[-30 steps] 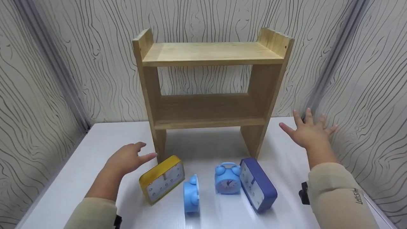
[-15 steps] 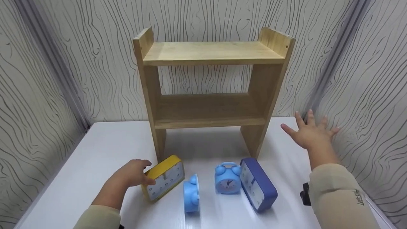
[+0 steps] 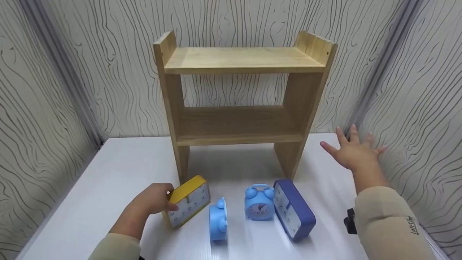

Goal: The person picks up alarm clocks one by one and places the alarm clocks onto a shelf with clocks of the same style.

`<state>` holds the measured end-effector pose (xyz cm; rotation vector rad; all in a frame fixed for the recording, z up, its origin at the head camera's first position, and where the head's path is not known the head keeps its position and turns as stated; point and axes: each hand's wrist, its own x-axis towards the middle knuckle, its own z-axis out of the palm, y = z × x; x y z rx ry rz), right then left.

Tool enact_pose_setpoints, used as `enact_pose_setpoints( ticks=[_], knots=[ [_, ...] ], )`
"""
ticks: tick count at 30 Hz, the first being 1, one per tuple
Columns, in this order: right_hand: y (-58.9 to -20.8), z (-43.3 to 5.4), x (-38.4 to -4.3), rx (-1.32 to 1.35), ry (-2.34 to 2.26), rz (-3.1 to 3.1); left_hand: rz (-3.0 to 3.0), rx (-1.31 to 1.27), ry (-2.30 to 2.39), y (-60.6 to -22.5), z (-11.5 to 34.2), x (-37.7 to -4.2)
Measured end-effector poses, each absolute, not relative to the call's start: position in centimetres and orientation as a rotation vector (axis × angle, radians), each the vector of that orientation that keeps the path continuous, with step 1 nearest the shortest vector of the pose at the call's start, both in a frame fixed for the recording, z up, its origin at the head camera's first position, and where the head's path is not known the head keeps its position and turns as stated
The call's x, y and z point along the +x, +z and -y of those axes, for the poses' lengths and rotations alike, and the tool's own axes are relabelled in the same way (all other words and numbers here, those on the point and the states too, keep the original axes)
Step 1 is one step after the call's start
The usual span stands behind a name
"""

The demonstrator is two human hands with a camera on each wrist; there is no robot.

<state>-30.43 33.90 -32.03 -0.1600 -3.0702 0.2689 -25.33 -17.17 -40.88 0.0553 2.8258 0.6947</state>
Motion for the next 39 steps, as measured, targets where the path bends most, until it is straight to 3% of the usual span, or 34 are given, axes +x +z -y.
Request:
enact_pose_setpoints(
  ticks=[15, 39],
  knots=[
    [-30.9, -32.5, -30.7, -0.123, 0.266, 3.081, -2.842, 0.031, 0.717, -41.1, 17.2, -25.6],
    [-28.2, -29.9, -29.2, 0.259, 0.308, 3.192, -2.911, -0.008, 0.774, -39.1, 16.8, -25.9]
  ],
)
